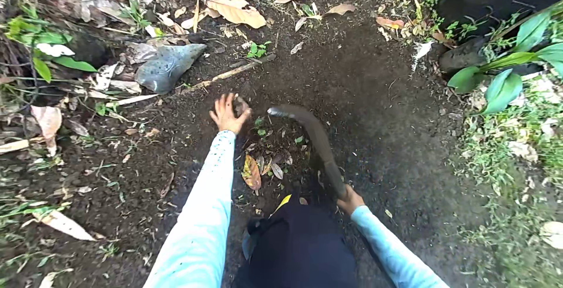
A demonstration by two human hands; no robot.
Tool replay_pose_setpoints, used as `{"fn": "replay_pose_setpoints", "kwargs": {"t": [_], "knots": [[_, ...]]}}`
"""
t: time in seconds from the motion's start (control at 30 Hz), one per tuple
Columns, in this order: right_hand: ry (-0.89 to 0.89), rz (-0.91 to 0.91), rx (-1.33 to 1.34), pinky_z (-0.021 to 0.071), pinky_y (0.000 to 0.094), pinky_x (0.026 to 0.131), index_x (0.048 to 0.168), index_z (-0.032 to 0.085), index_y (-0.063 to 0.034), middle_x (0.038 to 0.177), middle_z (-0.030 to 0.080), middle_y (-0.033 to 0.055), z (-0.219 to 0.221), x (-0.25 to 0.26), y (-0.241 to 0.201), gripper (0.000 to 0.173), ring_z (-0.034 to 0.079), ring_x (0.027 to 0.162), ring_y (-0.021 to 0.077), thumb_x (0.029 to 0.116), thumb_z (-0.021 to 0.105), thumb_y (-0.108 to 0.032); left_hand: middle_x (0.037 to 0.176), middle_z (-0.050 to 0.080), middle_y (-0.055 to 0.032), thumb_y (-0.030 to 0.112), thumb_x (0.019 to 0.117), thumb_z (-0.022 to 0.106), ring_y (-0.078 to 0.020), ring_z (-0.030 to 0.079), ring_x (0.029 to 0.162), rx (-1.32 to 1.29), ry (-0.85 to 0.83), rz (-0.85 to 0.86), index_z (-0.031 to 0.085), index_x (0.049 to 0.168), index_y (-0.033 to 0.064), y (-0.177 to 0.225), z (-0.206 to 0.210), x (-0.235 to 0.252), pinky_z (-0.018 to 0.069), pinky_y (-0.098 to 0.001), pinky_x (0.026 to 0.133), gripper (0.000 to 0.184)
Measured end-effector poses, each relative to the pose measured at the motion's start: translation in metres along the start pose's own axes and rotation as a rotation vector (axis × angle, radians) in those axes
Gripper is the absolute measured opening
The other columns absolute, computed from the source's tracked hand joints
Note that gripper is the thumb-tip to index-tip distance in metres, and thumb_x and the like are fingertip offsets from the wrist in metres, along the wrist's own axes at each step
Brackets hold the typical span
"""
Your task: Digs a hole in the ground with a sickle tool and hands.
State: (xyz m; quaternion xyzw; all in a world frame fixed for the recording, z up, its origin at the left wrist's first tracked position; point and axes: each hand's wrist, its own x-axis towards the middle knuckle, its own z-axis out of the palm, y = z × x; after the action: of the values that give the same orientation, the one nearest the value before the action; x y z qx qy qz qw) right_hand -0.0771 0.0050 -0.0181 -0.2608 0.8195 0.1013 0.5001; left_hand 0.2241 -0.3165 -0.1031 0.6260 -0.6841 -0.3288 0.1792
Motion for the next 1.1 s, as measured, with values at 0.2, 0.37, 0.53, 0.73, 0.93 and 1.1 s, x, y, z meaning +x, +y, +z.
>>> {"fn": "replay_pose_setpoints", "kwargs": {"t": [0.2,0.37,0.53,0.73,0.93,1.1], "knots": [[0.193,-0.118,0.506,0.0552,0.0332,0.064,0.148,0.035,0.0047,0.097,0.060,0.0169,-0.030,0.039,-0.121,0.057,0.061,0.067,0.0183,0.0990,0.063,-0.005,0.161,0.040,-0.0161,0.059,0.0800,0.080,-0.0405,0.027,0.153,0.073,-0.385,0.314,0.053,0.150,0.0162,0.052,0.075,-0.105,0.0191,-0.0676,0.122,0.086],[-0.049,-0.180,-0.298,0.0446,0.0616,0.111,0.158,0.033,0.0004,0.138,0.060,0.0310,0.018,0.028,-0.058,0.078,0.060,0.129,0.0456,0.0937,0.073,-0.020,0.155,0.051,-0.0078,0.047,0.0913,0.067,-0.0386,0.032,0.152,0.039,-0.016,0.035,0.068,0.135,0.0201,-0.006,0.003,-0.185,0.0135,-0.0752,0.117,0.051],[0.081,-0.194,-0.039,0.0519,0.0571,0.100,0.152,0.037,0.0054,0.128,0.063,0.0326,-0.004,0.014,-0.066,0.068,0.066,0.113,0.0429,0.0953,0.071,-0.012,0.168,0.018,-0.0273,0.046,0.0918,0.072,-0.0530,0.009,0.155,0.009,0.558,-0.608,0.040,0.157,0.0104,-0.121,-0.080,-0.184,0.0063,-0.0772,0.117,0.081],[0.059,-0.263,-0.173,0.0465,0.0541,0.110,0.153,0.037,0.0072,0.139,0.058,0.0303,0.023,0.045,-0.136,0.076,0.061,0.125,0.0397,0.0914,0.075,-0.016,0.162,0.036,-0.0224,0.032,0.0970,0.067,-0.0455,0.025,0.153,-0.008,0.297,-0.256,0.050,0.150,0.0063,-0.108,-0.060,-0.110,0.0175,-0.0718,0.120,0.061],[-0.001,-0.275,-0.376,0.0459,0.0621,0.108,0.156,0.035,0.0010,0.133,0.063,0.0324,0.019,0.003,-0.086,0.075,0.062,0.124,0.0481,0.0947,0.073,-0.019,0.161,0.042,-0.0122,0.044,0.0978,0.056,-0.0437,0.024,0.154,0.062,0.323,-0.188,0.061,0.143,0.0178,-0.138,-0.043,-0.242,0.0091,-0.0762,0.117,0.052],[0.029,-0.321,-0.200,0.0493,0.0572,0.105,0.153,0.035,0.0071,0.134,0.061,0.0324,0.068,0.017,-0.142,0.075,0.063,0.121,0.0448,0.0915,0.074,-0.013,0.170,0.019,-0.0207,0.055,0.0971,0.058,-0.0468,0.011,0.157,0.095,0.766,-0.941,0.042,0.157,0.0182,-0.151,-0.052,-0.328,0.0062,-0.0773,0.117,0.072]]}}
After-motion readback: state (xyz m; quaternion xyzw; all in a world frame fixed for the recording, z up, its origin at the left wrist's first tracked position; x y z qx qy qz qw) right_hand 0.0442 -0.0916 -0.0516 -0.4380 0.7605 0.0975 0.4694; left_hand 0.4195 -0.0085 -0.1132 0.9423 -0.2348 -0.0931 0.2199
